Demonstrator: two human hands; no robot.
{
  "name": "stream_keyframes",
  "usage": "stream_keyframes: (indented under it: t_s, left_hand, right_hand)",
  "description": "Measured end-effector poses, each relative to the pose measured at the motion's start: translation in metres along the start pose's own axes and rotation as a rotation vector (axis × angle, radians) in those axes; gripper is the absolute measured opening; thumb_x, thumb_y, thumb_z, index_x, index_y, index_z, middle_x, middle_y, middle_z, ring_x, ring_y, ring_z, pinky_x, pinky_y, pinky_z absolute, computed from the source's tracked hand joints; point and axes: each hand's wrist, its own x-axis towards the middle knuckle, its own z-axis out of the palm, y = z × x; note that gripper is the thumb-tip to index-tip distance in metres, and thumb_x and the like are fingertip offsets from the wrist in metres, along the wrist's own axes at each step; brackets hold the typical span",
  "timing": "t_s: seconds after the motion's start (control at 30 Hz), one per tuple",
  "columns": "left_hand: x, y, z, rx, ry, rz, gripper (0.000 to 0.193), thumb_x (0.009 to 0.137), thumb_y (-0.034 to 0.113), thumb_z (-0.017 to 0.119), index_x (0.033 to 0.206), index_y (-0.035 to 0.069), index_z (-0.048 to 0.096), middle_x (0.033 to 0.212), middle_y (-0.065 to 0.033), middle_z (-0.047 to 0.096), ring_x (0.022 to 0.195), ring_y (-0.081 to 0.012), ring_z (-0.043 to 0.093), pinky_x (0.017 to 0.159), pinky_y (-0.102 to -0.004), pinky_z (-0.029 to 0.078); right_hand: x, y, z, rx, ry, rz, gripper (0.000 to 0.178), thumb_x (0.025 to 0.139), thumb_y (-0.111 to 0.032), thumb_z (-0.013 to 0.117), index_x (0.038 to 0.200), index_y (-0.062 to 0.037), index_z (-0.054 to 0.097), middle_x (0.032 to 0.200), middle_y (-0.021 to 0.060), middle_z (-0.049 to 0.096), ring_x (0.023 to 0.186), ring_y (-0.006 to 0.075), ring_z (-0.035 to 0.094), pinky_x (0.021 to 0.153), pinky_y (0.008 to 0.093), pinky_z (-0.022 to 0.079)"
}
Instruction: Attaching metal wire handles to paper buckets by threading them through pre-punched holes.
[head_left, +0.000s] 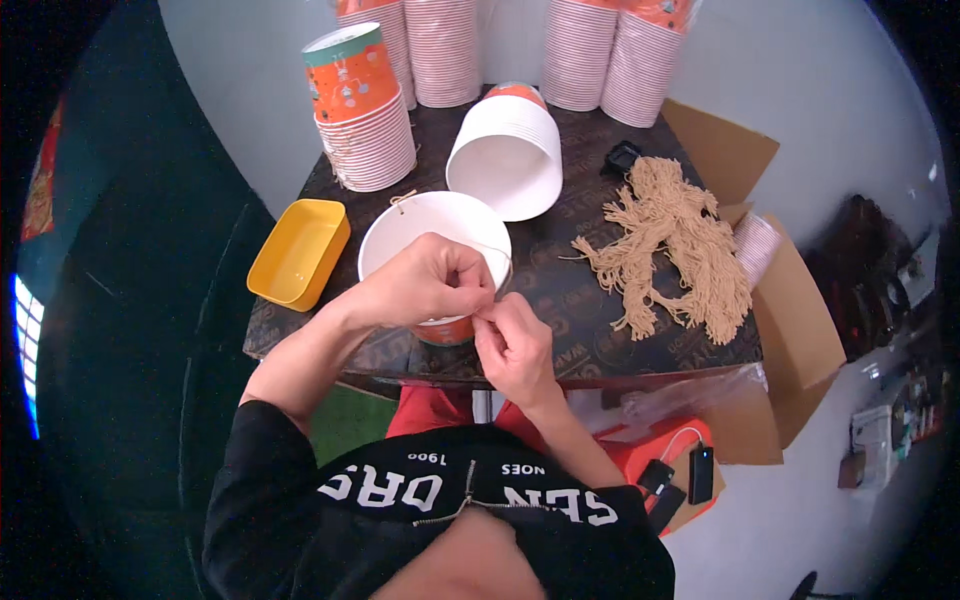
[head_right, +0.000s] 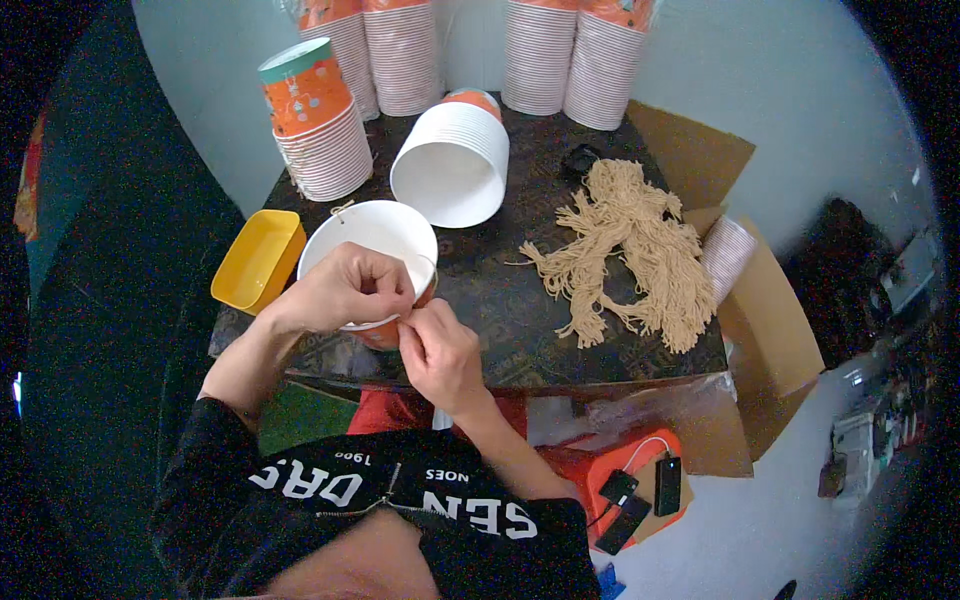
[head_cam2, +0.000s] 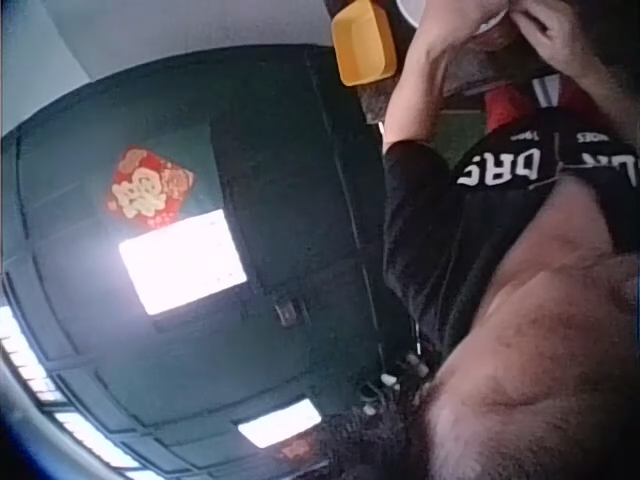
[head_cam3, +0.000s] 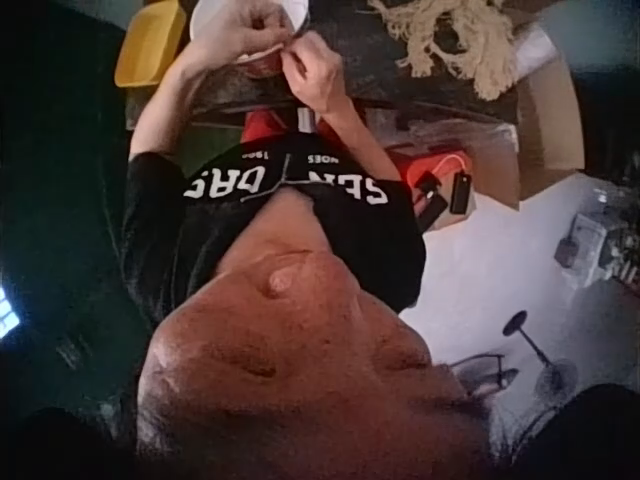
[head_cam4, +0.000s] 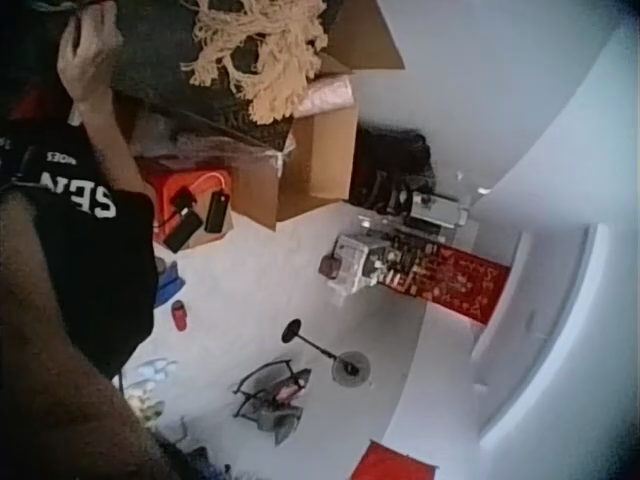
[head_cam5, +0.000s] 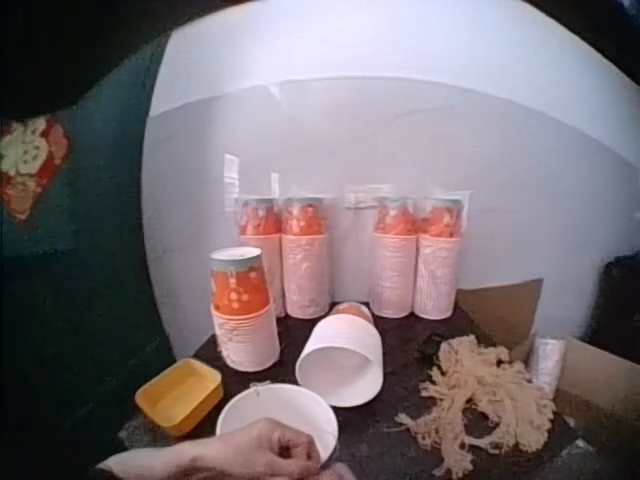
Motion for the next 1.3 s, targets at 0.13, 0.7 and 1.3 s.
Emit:
stream_keyframes:
  t_s: [0.13, 0.7, 1.3]
  left_hand:
    - [0.000, 0.018, -0.001, -0.004, 0.005, -0.139, 0.013, 0.082, 0.005, 0.068, 0.071, -0.001, 0.064, 0.064, -0.0004, 0.061, 0.060, -0.0045, 0.052, 0.055, -0.0221, 0.041]
    - [-0.002, 0.007, -0.010, -0.166, -0.112, -0.086, 0.007, 0.084, 0.002, 0.067, 0.086, -0.004, 0.068, 0.074, -0.0046, 0.065, 0.061, -0.0085, 0.056, 0.058, -0.0235, 0.045]
    - [0.001, 0.006, -0.006, -0.225, -0.071, -0.108, 0.005, 0.085, 0.000, 0.067, 0.085, -0.005, 0.066, 0.072, -0.0060, 0.064, 0.060, -0.0104, 0.057, 0.056, -0.0231, 0.046]
  right_hand:
    - [0.001, -0.004, -0.002, 0.024, -0.032, 0.006, 0.010, 0.082, -0.001, 0.068, 0.089, -0.0031, 0.061, 0.083, 0.0140, 0.060, 0.068, 0.0347, 0.064, 0.056, 0.0399, 0.050]
    - [0.050, -0.020, -0.042, 0.043, 0.016, -0.233, 0.024, 0.083, 0.011, 0.061, 0.104, 0.0009, 0.063, 0.090, 0.0148, 0.064, 0.077, 0.0295, 0.063, 0.066, 0.0346, 0.051]
    - [0.037, -0.009, -0.035, 0.003, -0.035, -0.073, 0.012, 0.091, -0.009, 0.062, 0.098, -0.0004, 0.060, 0.100, 0.0159, 0.056, 0.091, 0.0317, 0.057, 0.080, 0.0384, 0.048]
